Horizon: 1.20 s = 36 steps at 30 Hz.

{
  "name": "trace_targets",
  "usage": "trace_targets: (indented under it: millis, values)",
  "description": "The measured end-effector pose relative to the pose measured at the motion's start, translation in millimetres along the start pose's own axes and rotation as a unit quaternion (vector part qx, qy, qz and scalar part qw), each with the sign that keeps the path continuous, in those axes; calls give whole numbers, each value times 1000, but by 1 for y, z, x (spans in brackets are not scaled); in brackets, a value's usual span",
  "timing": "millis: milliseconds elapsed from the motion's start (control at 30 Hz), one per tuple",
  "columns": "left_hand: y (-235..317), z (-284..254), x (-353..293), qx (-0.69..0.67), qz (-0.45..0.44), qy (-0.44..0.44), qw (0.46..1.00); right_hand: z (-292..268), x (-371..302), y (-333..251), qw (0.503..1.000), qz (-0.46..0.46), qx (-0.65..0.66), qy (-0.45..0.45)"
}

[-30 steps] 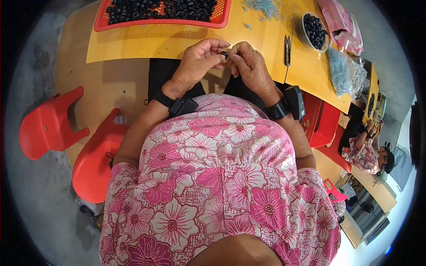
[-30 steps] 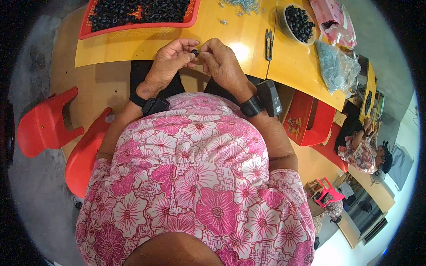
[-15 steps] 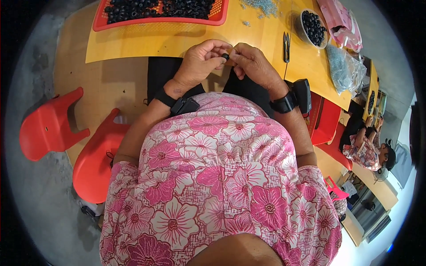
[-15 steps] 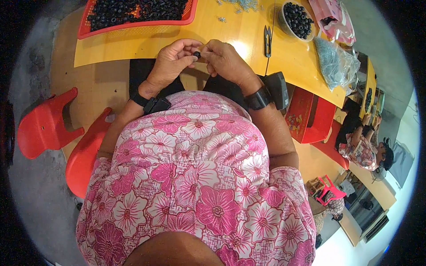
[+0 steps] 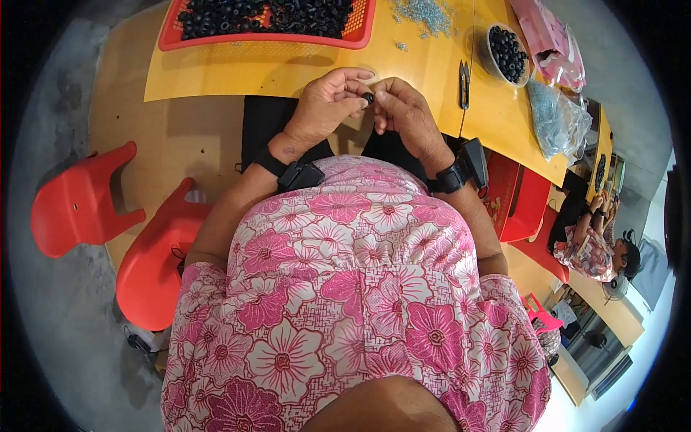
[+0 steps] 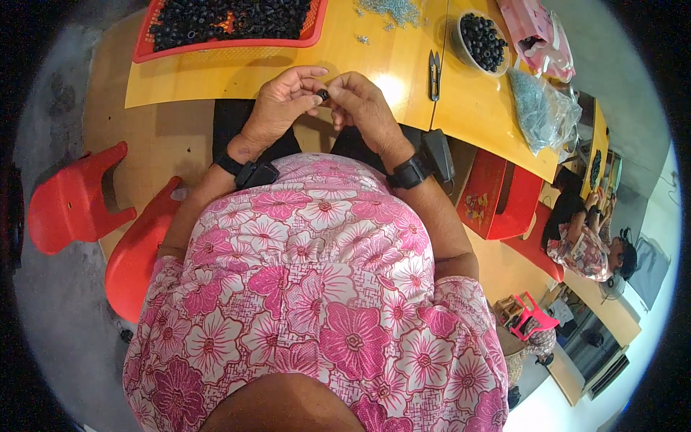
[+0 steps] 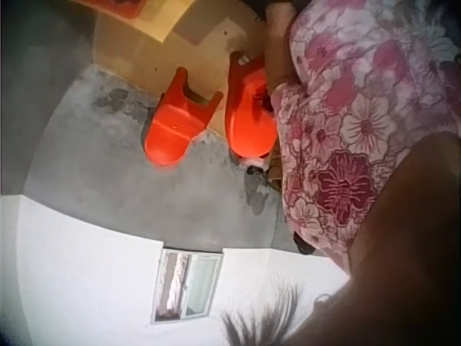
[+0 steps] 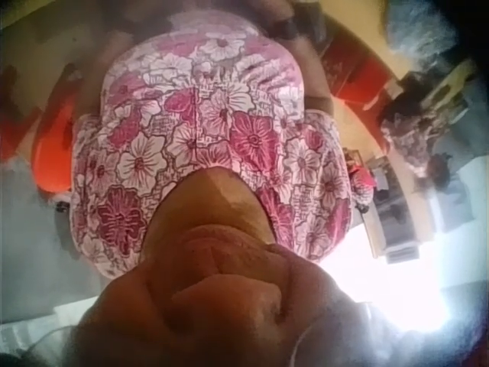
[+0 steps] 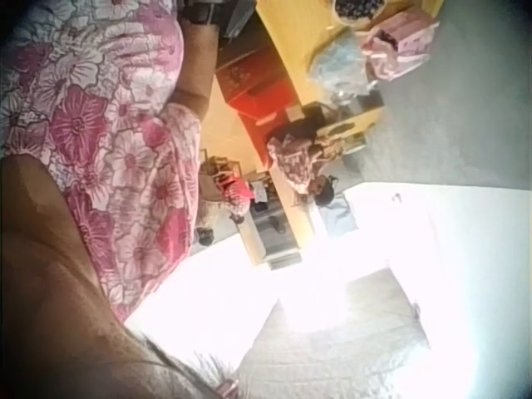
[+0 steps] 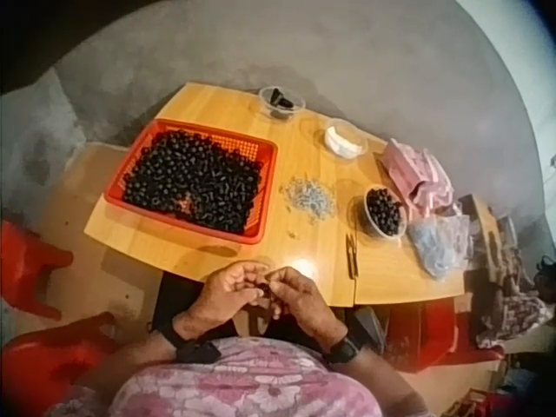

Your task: The person assembles small components by picking up tiny pins from the table and pressing them into black plastic caps by hand.

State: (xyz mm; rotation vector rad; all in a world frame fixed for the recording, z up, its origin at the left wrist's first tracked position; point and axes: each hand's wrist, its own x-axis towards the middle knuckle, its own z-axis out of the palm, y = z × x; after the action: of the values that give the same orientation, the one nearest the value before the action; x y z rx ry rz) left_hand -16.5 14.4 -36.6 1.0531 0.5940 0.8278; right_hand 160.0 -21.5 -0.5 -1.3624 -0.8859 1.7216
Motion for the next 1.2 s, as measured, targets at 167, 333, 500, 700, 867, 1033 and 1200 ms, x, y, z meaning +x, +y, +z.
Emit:
trace_targets:
  millis: [167,333,500,700,867,1033,1200]
  values:
    - [-9,-2,-2,-50,-2,-5,999,7,-2,2,1000,-9,8,6]
    - [4,0,-6,-51,-15,12,998,12,1,-19,995,-86,-56,14]
    - [6,-2,-8,-38,-35,18,999,23,20,-72,913,-284,-279,89]
    - [12,2,-6,-48,-52,30,997,35,79,-106,708,-404,-579,-11]
    - [1,-1,-4,-69,-38,27,997,49,123,-103,619,-364,-688,-102]
    - [2,-1,-4,-66,-36,-3,997,51,146,-94,604,-309,-723,-126]
    - [2,-2,-4,-58,-38,1,998,54,148,-95,605,-286,-732,-127]
